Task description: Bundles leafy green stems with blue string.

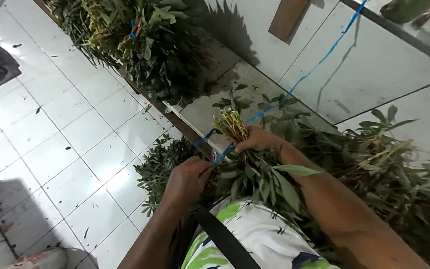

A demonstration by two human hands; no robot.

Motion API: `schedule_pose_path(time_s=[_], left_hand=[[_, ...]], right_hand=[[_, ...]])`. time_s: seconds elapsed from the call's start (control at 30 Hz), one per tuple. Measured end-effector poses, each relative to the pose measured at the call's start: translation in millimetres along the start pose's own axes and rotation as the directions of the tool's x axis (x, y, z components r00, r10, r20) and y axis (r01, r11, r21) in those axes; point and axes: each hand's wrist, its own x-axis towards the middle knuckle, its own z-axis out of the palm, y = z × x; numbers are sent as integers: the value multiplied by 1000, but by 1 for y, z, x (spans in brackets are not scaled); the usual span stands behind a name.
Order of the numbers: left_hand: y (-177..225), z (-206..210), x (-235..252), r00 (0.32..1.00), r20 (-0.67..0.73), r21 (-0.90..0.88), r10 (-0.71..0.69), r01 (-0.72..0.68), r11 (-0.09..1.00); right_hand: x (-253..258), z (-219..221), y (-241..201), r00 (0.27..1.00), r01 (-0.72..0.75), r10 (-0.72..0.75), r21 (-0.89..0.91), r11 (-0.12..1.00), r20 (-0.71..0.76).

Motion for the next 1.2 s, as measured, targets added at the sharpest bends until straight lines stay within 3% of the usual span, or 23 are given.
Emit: schedule_pose_path(time_s=[0.07,0.1,0.2,0.37,0.5,0.57,0.63,0.77,0.87,0.9,0.97,1.07,1.2], left_hand=[[-7,-10,-10,993,-101,55,-62,67,996],[-9,-15,-14,988,-133,80,-77,88,993],[-12,-30,-20,992,-105,132,-64,78,988],[7,-50,-7,982,30,162,186,-188,969],[56,-66,39,840,62,164,539,-542,824],[82,-71,75,728,82,174,680,-683,710],[100,-70,115,667,105,178,738,-742,646],[83,-35,200,746,87,17,661,-664,747],[28,30,225,867,58,-322,494,-452,832],[16,51,217,913,112,-407,393,-319,856],[7,85,179,940,237,-488,244,-102,867],[3,123,121,902,288,-537,321,-125,834],[23,106,97,884,276,-478,377,-214,852]], right_hand=[[3,-4,15,981,-27,-12,-200,979,-191],[3,-4,4,965,-112,47,-246,963,-256],[5,-5,-21,901,-329,167,-378,866,-400],[-3,8,-45,834,-503,210,-548,668,-510],[-3,27,-30,887,-455,220,-685,569,-406],[-10,44,-11,935,-324,85,-728,605,-345],[-25,58,-5,960,-178,-57,-756,630,-274],[-69,71,-45,975,-195,58,-696,691,-215],[-102,59,-53,913,-244,11,-522,817,-409],[-109,50,-52,869,-294,33,-462,837,-494],[-117,32,-44,759,-434,116,-365,824,-640],[-112,9,-27,657,-571,221,-285,770,-721],[-84,-4,-5,684,-641,328,-323,697,-651]])
